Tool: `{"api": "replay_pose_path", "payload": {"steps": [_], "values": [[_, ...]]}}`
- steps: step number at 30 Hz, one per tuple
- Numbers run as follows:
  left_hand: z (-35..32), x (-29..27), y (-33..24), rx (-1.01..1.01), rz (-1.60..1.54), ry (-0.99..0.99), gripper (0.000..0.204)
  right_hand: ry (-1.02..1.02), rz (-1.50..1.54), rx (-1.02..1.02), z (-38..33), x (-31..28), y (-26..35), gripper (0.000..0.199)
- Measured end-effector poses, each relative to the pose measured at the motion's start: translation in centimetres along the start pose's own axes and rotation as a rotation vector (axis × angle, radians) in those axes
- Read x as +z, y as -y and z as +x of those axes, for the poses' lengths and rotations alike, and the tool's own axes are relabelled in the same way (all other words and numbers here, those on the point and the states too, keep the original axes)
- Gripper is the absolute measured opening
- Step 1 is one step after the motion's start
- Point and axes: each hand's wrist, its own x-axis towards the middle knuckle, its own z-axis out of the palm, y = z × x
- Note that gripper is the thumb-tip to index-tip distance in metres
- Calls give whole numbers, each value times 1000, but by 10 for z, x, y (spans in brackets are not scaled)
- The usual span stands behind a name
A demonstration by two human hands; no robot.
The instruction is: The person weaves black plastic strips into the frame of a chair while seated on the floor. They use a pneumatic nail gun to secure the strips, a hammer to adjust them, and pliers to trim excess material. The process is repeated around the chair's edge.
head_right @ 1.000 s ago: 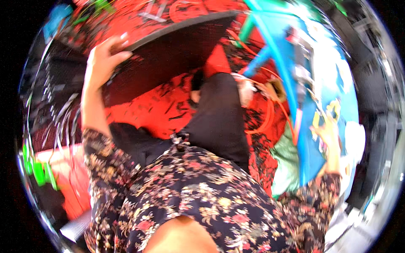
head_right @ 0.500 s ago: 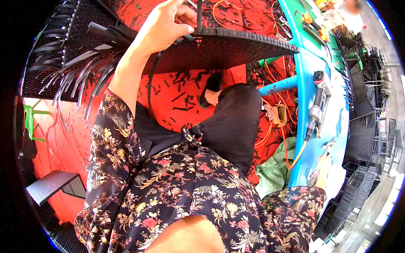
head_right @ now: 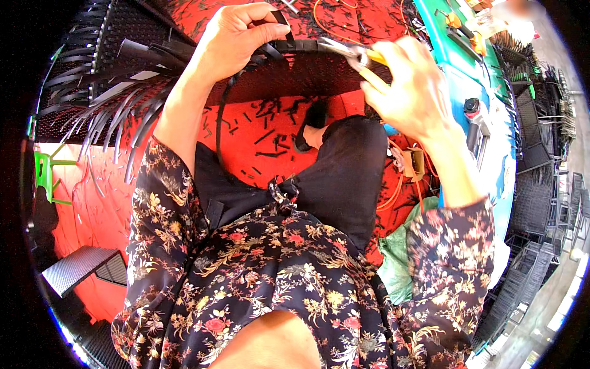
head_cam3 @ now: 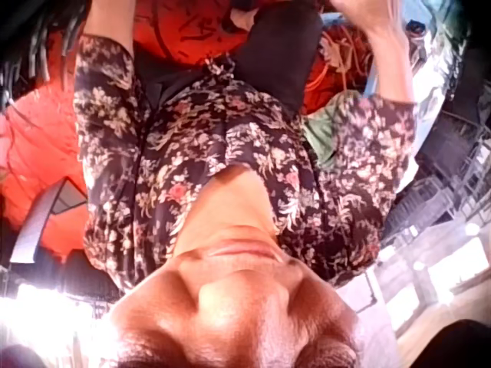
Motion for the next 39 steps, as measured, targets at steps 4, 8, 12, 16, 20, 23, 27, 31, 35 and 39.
{"api": "replay_pose_path", "payload": {"steps": [4,8,12,16,20,23,27,31,35,39], "values": [[-3,5,-3,52,1,-33,17,-3,-98,-127,22,10,2,32],[-4,8,-1,136,-13,-63,16,33,-120,-177,31,15,-1,33],[-3,9,0,48,-19,-35,15,57,-125,-234,36,13,2,30],[5,14,5,-45,-199,-170,10,87,-32,-92,37,20,-5,22],[12,9,-6,-218,-259,-283,55,-43,300,198,13,13,-41,25],[23,21,11,-196,-41,-316,69,-29,460,582,-61,-15,-88,38],[17,17,49,23,94,-13,47,-296,528,1181,-198,-41,-126,41],[2,-4,31,-68,363,322,29,-69,267,1503,-308,-69,-155,40],[-2,-8,52,-34,304,225,24,213,-9,1674,-354,-73,-163,39],[-7,-10,56,-102,260,221,20,-149,56,1707,-390,-53,-192,43]]}}
